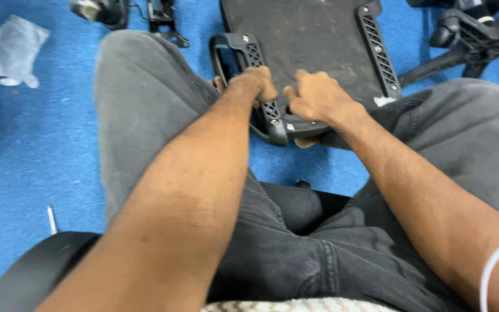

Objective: The person sits on the floor and uses a screwdriver to remove screws from the underside of an office chair seat. They detach a plastic frame from the seat base and continue unscrewing fasteners from the removed frame.

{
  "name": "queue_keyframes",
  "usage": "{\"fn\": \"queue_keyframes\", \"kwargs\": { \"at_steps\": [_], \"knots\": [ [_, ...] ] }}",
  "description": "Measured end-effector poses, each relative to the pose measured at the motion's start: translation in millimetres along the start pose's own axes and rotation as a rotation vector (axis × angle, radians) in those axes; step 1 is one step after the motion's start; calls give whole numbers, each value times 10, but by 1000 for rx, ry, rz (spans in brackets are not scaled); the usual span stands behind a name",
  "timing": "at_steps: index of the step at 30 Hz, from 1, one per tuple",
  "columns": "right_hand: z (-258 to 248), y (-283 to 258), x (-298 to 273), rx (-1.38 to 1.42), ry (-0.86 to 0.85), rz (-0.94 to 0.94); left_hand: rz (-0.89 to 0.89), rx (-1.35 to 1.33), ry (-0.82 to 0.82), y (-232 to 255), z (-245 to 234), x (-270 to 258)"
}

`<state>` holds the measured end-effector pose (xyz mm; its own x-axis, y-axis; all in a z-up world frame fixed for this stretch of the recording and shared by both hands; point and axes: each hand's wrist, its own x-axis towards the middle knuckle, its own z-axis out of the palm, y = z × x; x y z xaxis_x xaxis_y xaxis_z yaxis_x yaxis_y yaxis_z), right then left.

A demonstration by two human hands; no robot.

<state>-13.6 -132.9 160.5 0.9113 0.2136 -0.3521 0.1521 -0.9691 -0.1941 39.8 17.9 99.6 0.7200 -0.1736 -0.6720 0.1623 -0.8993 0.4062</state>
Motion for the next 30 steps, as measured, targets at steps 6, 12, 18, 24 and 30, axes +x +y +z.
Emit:
{"fn": "queue_keyframes", "kwargs": {
  "at_steps": [6,12,18,24,30],
  "knots": [
    [22,111,23,66,3,-112,-2,-29,4,8,9,-64],
    [93,289,133,14,34,-218,-15,-40,-42,21,-50,-215],
    [100,267,79,137,53,-239,-24,-27,-54,44,-14,-256],
    [30,109,35,-9,28,-158,-45,-31,-60,35,-1,-279],
    [84,123,58,-129,-150,110,-46,-18,-61,37,9,-272]
  ]
}}
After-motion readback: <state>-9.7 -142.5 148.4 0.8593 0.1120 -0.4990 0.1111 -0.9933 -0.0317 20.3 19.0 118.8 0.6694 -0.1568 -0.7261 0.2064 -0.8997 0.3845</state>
